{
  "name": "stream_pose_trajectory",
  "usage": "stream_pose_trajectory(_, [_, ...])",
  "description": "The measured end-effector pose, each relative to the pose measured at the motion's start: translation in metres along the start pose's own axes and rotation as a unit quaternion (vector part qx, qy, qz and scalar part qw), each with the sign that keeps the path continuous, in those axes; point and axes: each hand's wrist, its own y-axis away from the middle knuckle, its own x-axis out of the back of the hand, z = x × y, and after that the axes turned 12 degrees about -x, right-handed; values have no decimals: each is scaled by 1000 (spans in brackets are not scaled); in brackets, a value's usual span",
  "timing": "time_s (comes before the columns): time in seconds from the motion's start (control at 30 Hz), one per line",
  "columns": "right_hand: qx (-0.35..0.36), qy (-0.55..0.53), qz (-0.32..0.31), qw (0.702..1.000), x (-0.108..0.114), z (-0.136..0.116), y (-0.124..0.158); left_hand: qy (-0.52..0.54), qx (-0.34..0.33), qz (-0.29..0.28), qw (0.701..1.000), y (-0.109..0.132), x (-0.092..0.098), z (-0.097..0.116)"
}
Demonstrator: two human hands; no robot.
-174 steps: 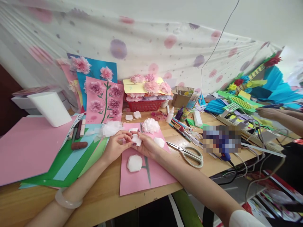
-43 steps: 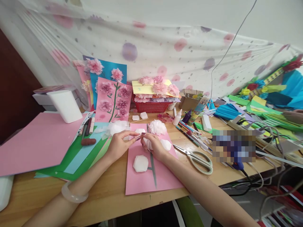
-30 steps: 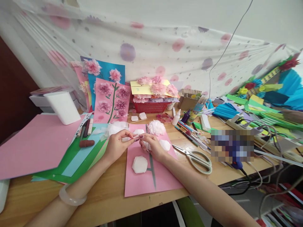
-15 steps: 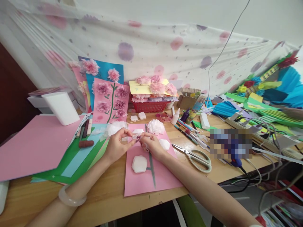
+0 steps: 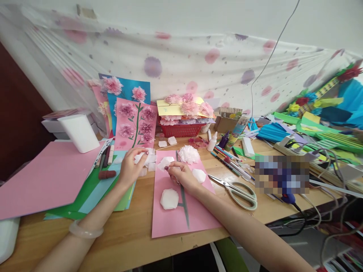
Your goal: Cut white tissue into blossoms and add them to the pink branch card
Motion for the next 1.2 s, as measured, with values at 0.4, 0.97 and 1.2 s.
stream_pose_trajectory(0.4, [-16, -52, -10, 998, 1, 1, -4, 97, 99, -32, 990, -5, 2, -12])
stream_pose_trajectory(0.97, [-131, -266, -91, 951, 5, -6, -7, -83, -26, 12, 996, -7, 9, -17])
stream_pose_trajectory(1.2, [-139, -401, -143, 894, 0, -9, -3, -77, -237, -184, 951, 28, -19, 33])
